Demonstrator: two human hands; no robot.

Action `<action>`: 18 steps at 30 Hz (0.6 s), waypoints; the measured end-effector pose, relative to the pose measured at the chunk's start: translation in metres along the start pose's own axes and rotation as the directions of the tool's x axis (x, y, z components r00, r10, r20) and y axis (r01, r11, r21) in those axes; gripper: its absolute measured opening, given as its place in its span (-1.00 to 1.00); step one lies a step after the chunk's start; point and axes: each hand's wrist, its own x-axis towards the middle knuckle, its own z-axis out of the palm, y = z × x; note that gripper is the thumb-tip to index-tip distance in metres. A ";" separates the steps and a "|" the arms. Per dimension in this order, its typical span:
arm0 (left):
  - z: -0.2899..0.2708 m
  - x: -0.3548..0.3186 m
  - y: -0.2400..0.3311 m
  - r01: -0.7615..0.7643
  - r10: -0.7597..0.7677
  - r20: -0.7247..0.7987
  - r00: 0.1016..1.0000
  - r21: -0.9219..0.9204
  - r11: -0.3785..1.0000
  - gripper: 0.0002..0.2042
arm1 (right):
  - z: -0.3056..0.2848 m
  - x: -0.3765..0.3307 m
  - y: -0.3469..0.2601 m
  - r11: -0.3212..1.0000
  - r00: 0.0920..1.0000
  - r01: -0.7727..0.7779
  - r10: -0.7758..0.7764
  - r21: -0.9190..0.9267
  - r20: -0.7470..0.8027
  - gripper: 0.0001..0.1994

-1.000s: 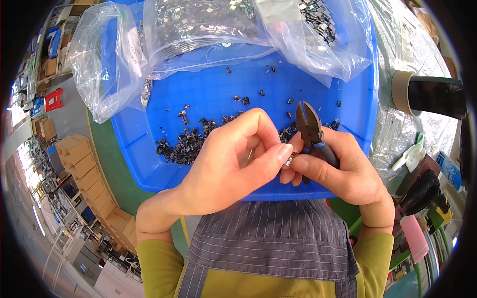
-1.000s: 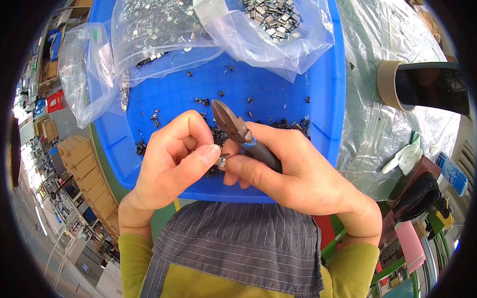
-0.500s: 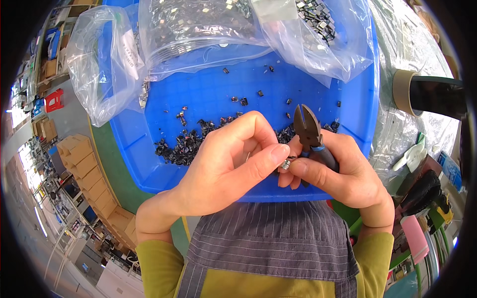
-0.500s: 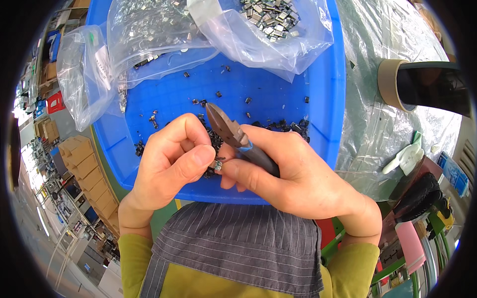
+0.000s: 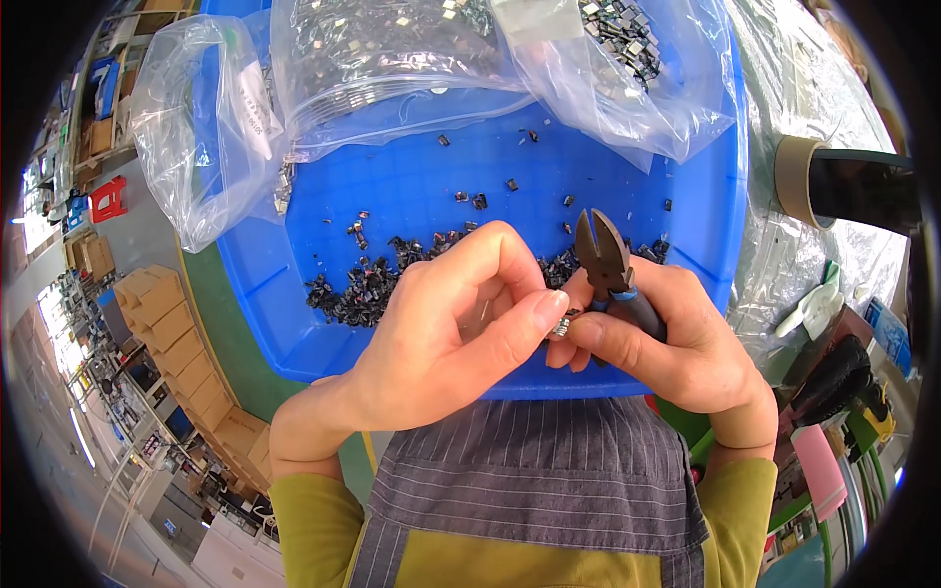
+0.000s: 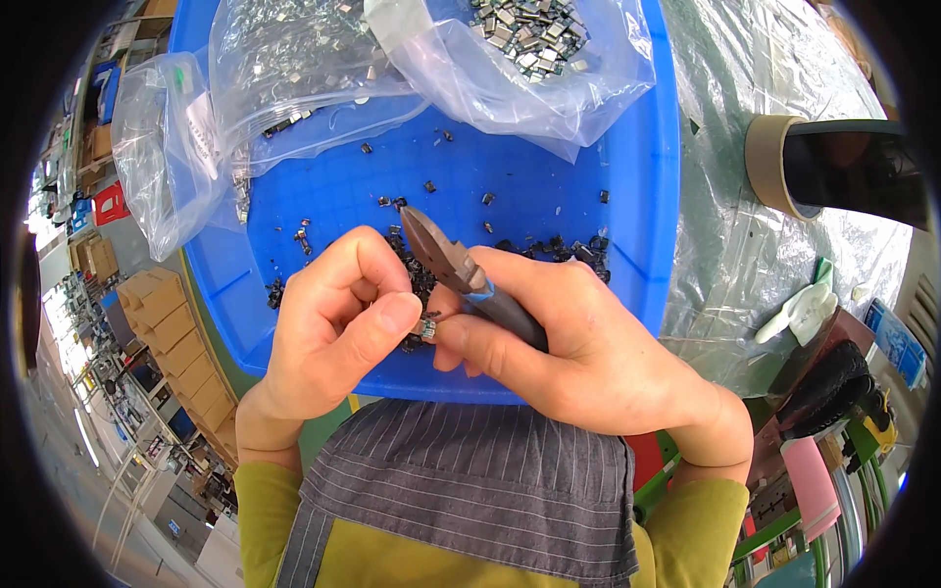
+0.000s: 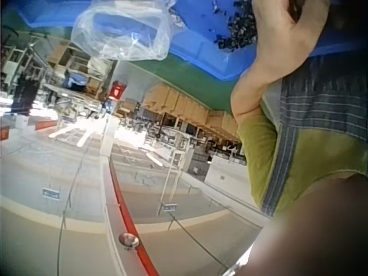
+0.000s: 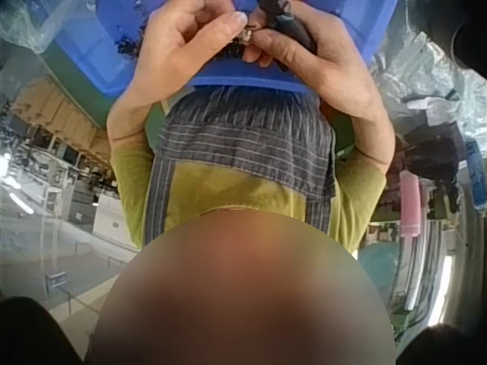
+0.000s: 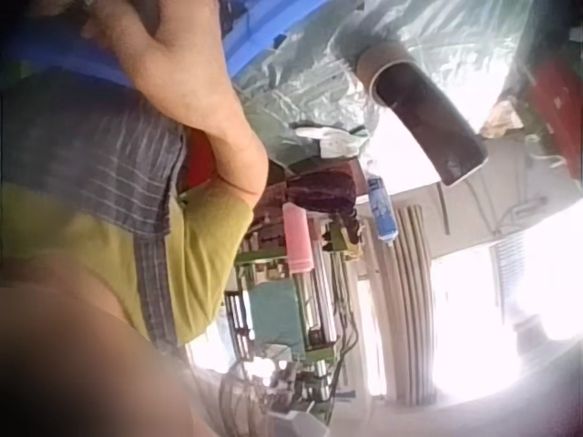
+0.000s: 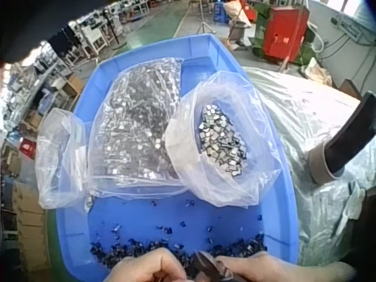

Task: Trimming small electronic components using pliers at a factory workbench.

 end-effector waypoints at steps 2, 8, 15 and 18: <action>0.001 0.000 0.001 -0.019 0.020 -0.006 1.000 0.105 0.994 -0.88 | 0.000 0.000 -0.001 1.000 1.000 -0.003 0.003 0.020 -0.002 -0.90; -0.001 -0.001 -0.004 -0.142 0.145 0.018 0.989 0.341 0.929 -0.88 | -0.001 -0.001 0.001 1.000 1.000 0.022 -0.022 0.009 -0.003 -0.89; 0.003 0.000 -0.010 -0.359 0.411 0.018 0.912 0.522 0.774 -0.87 | -0.002 0.000 0.003 0.994 0.994 0.109 -0.109 -0.013 -0.014 -0.89; 0.003 0.000 -0.012 -0.321 0.405 -0.037 0.914 0.545 0.774 -0.86 | -0.004 0.000 0.004 0.992 0.993 0.114 -0.114 -0.049 0.007 -0.89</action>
